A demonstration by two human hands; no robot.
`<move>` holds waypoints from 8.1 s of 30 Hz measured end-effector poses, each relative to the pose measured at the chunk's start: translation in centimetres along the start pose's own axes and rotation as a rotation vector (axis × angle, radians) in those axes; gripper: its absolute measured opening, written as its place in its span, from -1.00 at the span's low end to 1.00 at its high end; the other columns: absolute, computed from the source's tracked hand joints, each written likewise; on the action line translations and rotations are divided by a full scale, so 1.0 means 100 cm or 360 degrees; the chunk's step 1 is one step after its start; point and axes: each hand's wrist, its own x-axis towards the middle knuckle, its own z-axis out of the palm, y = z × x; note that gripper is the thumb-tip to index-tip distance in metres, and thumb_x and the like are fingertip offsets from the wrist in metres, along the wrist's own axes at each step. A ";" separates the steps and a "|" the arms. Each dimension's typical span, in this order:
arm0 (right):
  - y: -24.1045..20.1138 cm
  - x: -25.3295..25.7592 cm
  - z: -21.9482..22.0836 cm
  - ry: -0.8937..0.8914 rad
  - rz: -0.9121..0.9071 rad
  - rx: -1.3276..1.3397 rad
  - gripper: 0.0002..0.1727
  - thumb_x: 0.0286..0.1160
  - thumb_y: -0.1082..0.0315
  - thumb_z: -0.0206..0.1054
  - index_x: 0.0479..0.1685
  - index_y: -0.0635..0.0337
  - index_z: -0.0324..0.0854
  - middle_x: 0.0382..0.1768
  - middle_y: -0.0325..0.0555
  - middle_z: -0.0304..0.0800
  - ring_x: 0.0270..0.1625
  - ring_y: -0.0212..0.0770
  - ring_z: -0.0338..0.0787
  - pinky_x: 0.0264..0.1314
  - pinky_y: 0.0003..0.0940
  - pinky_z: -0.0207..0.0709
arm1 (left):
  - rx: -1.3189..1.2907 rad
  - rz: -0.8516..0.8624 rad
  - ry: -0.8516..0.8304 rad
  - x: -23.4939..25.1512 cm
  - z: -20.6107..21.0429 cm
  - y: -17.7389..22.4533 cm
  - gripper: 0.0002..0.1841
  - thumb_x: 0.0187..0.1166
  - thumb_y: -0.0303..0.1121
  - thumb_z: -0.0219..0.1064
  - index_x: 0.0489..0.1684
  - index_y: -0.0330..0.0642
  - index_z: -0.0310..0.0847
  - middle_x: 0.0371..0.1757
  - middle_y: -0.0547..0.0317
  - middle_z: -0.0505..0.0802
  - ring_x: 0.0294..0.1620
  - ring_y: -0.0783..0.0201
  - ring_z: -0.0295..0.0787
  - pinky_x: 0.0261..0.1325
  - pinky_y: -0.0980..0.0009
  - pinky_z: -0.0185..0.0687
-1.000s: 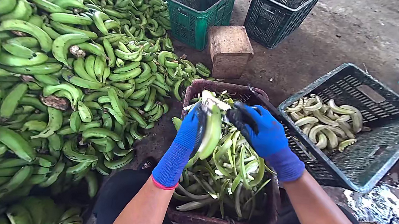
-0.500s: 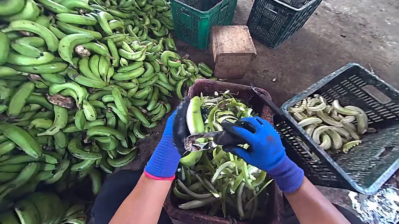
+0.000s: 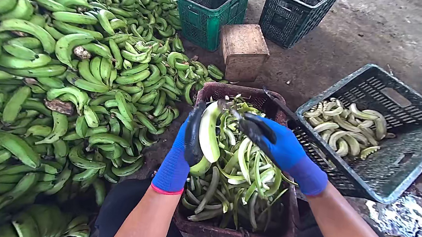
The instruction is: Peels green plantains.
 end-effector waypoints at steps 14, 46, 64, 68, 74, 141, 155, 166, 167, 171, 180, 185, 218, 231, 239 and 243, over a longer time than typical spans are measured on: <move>0.016 0.022 -0.010 0.0276 0.0238 0.0350 -0.48 0.75 0.07 0.13 0.61 0.03 0.50 0.27 0.02 0.78 0.17 -0.16 0.79 0.26 -0.03 0.61 | 0.0920 0.0379 -0.0010 -0.012 -0.002 0.006 -0.50 0.86 -0.18 -0.20 0.71 0.00 0.33 0.40 0.15 0.71 0.20 0.41 0.70 0.27 0.36 0.63; -0.055 -0.031 0.034 -0.0400 -0.0858 -0.0155 -0.32 -0.03 0.05 0.72 0.30 -0.14 0.80 0.67 0.40 0.34 0.73 0.53 0.22 0.63 0.46 0.16 | 0.1776 0.1097 0.0164 -0.037 -0.011 0.026 -0.18 0.29 -0.08 0.43 0.65 -0.23 0.38 0.42 -0.11 0.71 0.34 0.20 0.70 0.39 0.21 0.57; -0.023 0.002 0.010 0.0197 -0.0005 0.0292 -0.46 0.38 0.29 0.44 0.44 0.13 0.66 0.70 0.07 0.37 0.64 0.02 0.48 0.59 0.08 0.43 | -0.0421 0.0533 0.0019 0.007 0.015 0.015 -0.57 0.87 0.04 -0.18 0.48 0.13 0.39 0.29 0.29 0.76 0.17 0.31 0.79 0.13 0.31 0.79; -0.037 -0.007 0.024 0.0139 0.0124 0.1691 -0.47 0.61 0.31 0.14 0.56 0.29 0.39 0.26 0.02 0.77 0.19 -0.15 0.85 0.25 -0.19 0.78 | 0.0491 0.0436 -0.0016 -0.015 0.033 -0.010 -0.42 0.73 -0.27 0.08 0.76 -0.08 0.12 0.41 0.24 0.65 0.27 0.52 0.64 0.31 0.50 0.59; -0.029 -0.008 -0.009 0.0234 -0.0059 0.0382 -0.46 0.40 0.32 0.40 0.44 0.18 0.59 0.21 -0.05 0.76 0.14 -0.27 0.77 0.20 -0.20 0.67 | 0.0987 0.0507 -0.0244 -0.016 0.017 0.007 -0.25 0.58 -0.25 0.28 0.82 -0.04 0.05 0.38 0.17 0.72 0.21 0.43 0.74 0.22 0.40 0.70; -0.014 -0.016 0.007 0.0207 -0.0591 -0.0250 -0.43 0.35 -0.01 0.40 0.39 -0.05 0.76 0.01 0.08 0.82 0.01 0.08 0.82 -0.01 0.12 0.68 | 0.0332 0.0626 -0.0037 -0.009 0.006 0.000 -0.54 0.84 -0.08 -0.03 0.69 0.19 0.22 0.14 0.35 0.75 -0.06 0.50 0.75 -0.06 0.52 0.73; -0.011 -0.016 0.018 0.0278 -0.0551 -0.0334 -0.42 0.37 -0.08 0.37 0.41 -0.12 0.75 0.06 0.12 0.81 0.08 0.14 0.80 0.05 0.17 0.64 | -0.0002 0.0590 0.0456 0.006 0.009 -0.011 -0.53 0.86 0.03 -0.09 0.59 0.05 0.32 0.23 0.21 0.73 0.17 0.34 0.74 0.22 0.27 0.71; 0.002 0.006 -0.020 0.0127 -0.0112 0.0132 -0.49 0.80 -0.03 0.05 0.52 -0.03 0.62 0.34 -0.14 0.79 0.34 -0.23 0.76 0.48 -0.01 0.56 | 0.1182 -0.0210 -0.0637 -0.012 0.017 -0.010 -0.48 0.80 -0.16 -0.04 0.68 -0.17 0.31 0.15 0.04 0.77 0.01 0.39 0.70 0.12 0.38 0.64; 0.000 0.004 -0.014 0.0142 -0.0133 0.0108 -0.49 0.78 -0.01 0.07 0.54 -0.03 0.61 0.34 -0.13 0.77 0.33 -0.22 0.76 0.45 0.00 0.57 | 0.1036 -0.0164 -0.0428 -0.010 0.015 -0.012 -0.53 0.83 -0.18 -0.04 0.62 -0.15 0.37 0.05 0.10 0.77 -0.10 0.43 0.71 0.01 0.42 0.66; -0.007 -0.006 0.020 0.0309 -0.0325 -0.0148 -0.36 0.33 0.00 0.46 0.47 0.00 0.67 0.11 0.10 0.80 0.08 0.12 0.81 0.05 0.22 0.66 | -0.0041 0.0130 0.0152 0.007 0.000 -0.015 -0.64 0.86 -0.05 -0.09 0.16 0.00 0.59 -0.23 0.29 0.81 -0.27 0.44 0.77 -0.24 0.46 0.75; -0.016 -0.007 0.030 0.0667 -0.0563 -0.0475 -0.38 0.26 0.01 0.44 0.39 0.04 0.74 0.06 0.18 0.80 0.10 0.25 0.79 0.01 0.22 0.62 | -0.0661 0.0395 0.0185 0.006 0.008 0.005 -0.58 0.88 0.01 -0.21 0.12 0.03 0.55 -0.07 0.26 0.82 -0.02 0.39 0.81 -0.01 0.37 0.78; -0.026 -0.008 0.025 0.0561 -0.0421 -0.0432 -0.31 0.38 -0.01 0.28 0.55 0.10 0.60 0.11 0.21 0.78 0.08 0.22 0.81 0.00 0.19 0.66 | -0.0706 0.0548 0.0102 0.003 0.012 0.011 -0.61 0.89 -0.07 -0.19 0.18 -0.01 0.54 0.06 0.19 0.81 0.15 0.31 0.78 0.19 0.30 0.74; -0.003 0.000 -0.012 -0.0050 0.0136 -0.0042 -0.47 0.76 -0.06 0.13 0.62 -0.15 0.53 0.18 -0.02 0.85 0.19 -0.01 0.82 0.25 0.23 0.58 | 0.1113 0.0028 -0.0432 -0.023 0.006 0.003 -0.46 0.67 -0.10 0.13 0.64 -0.02 0.39 0.08 0.21 0.80 -0.13 0.45 0.73 -0.05 0.48 0.68; 0.001 0.003 -0.027 -0.0208 0.0431 -0.0264 -0.53 0.84 -0.04 0.05 0.47 -0.09 0.67 0.04 0.13 0.88 0.12 0.18 0.83 0.20 0.37 0.54 | 0.1602 0.0452 -0.0292 -0.025 -0.003 0.001 -0.41 0.71 -0.13 0.14 0.74 -0.05 0.30 0.34 0.05 0.77 0.22 0.26 0.76 0.30 0.16 0.65; -0.003 -0.012 0.018 0.0297 -0.0853 -0.0473 -0.39 0.30 -0.17 0.40 0.30 -0.05 0.80 -0.09 0.09 0.86 -0.07 0.11 0.84 -0.10 0.08 0.66 | -0.0202 -0.0049 -0.0086 -0.012 -0.023 0.000 -0.57 0.84 0.03 -0.09 0.16 -0.01 0.63 -0.18 0.21 0.85 -0.21 0.39 0.83 -0.17 0.44 0.81; -0.008 -0.011 0.015 0.0467 -0.0875 -0.0583 -0.41 0.32 -0.17 0.38 0.29 -0.07 0.82 -0.09 0.12 0.84 -0.09 0.15 0.82 -0.16 0.08 0.62 | -0.0302 -0.0058 -0.0003 -0.016 -0.009 0.005 -0.58 0.85 -0.01 -0.12 0.07 -0.02 0.63 -0.24 0.20 0.84 -0.25 0.38 0.84 -0.21 0.43 0.81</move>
